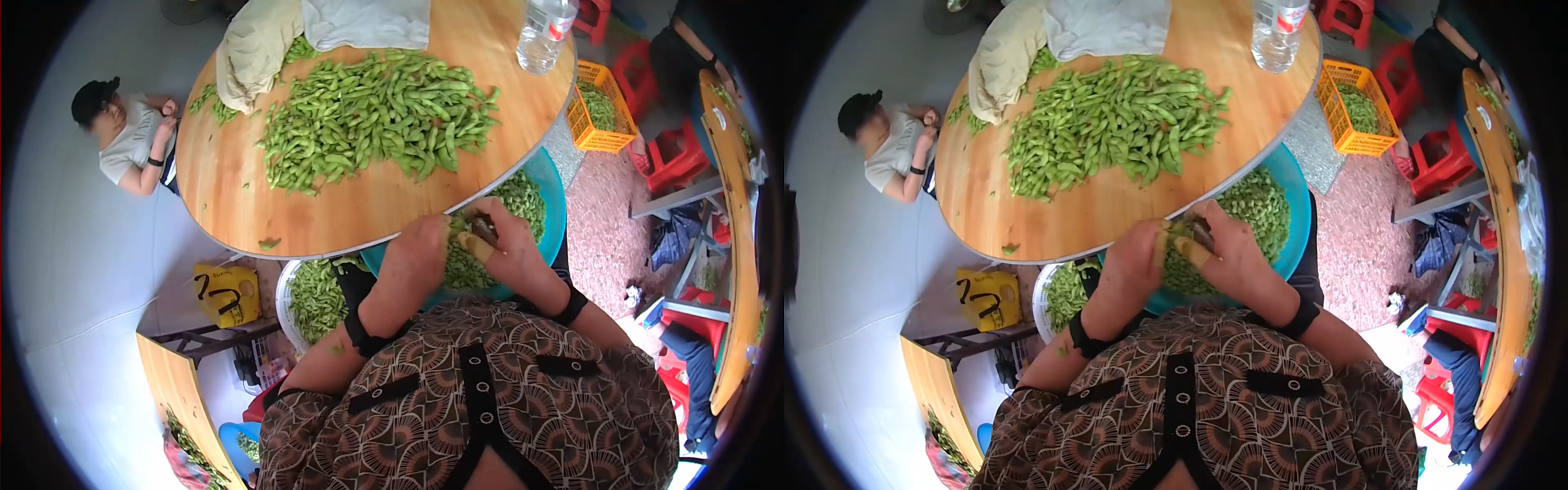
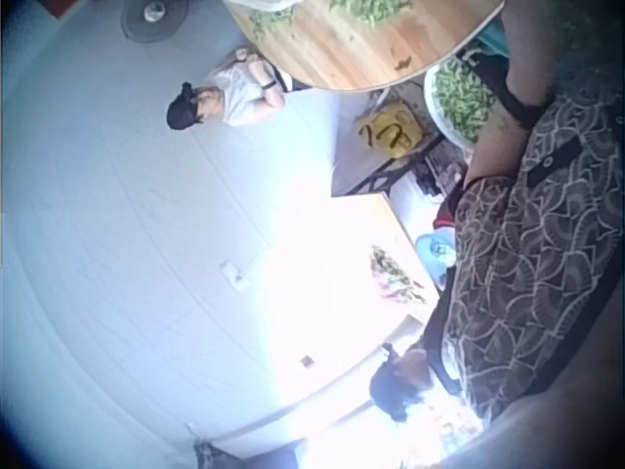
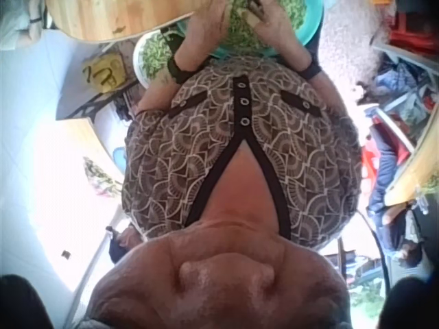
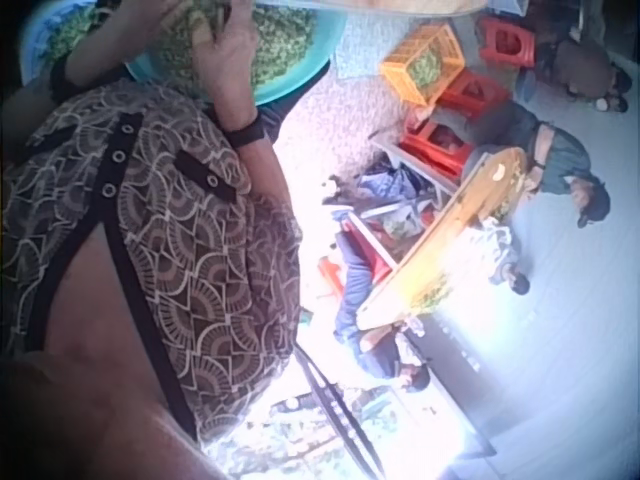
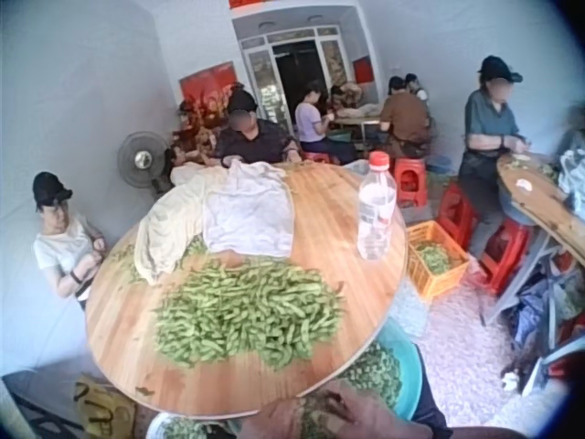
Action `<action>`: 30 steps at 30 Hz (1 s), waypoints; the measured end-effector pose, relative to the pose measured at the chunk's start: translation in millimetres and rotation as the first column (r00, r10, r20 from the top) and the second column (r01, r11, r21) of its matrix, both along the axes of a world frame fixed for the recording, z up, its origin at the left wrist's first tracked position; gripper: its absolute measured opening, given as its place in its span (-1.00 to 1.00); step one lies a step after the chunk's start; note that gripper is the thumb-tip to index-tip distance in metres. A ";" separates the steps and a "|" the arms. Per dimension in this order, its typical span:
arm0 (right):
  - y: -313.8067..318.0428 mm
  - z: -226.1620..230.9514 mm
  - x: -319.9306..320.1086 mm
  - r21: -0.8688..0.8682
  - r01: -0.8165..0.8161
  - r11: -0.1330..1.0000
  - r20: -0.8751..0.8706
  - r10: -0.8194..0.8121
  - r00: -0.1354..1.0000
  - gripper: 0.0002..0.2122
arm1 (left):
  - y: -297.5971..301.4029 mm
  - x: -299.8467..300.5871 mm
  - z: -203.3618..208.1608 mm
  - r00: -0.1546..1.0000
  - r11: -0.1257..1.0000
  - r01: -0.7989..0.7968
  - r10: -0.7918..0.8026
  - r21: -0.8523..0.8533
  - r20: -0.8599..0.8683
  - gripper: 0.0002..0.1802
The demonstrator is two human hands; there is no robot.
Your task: The person shells edamame by hand, picking up pods from a table, splitting them open, and dropping the beans into a bowl. They occasionally move the pile of pods aside and discard the empty shells into a separate basket.
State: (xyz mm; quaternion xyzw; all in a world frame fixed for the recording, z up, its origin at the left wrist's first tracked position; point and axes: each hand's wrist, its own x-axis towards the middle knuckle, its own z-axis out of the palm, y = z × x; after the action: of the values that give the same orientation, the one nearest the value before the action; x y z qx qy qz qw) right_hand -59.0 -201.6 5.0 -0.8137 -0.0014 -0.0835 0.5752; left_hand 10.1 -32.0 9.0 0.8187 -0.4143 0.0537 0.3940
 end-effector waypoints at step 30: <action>-3.4 -12.8 -6.1 -0.272 -0.187 0.944 -0.130 0.156 0.979 -0.80 | 5.8 186.4 36.9 0.918 0.806 -0.319 0.131 0.499 0.375 -0.85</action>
State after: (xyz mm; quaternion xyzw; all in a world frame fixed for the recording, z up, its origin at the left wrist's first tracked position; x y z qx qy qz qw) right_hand -65.1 -205.0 -7.8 -0.8877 -0.0536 0.0113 0.4572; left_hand 196.4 -26.2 45.9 0.9207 -0.3690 0.1122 0.0593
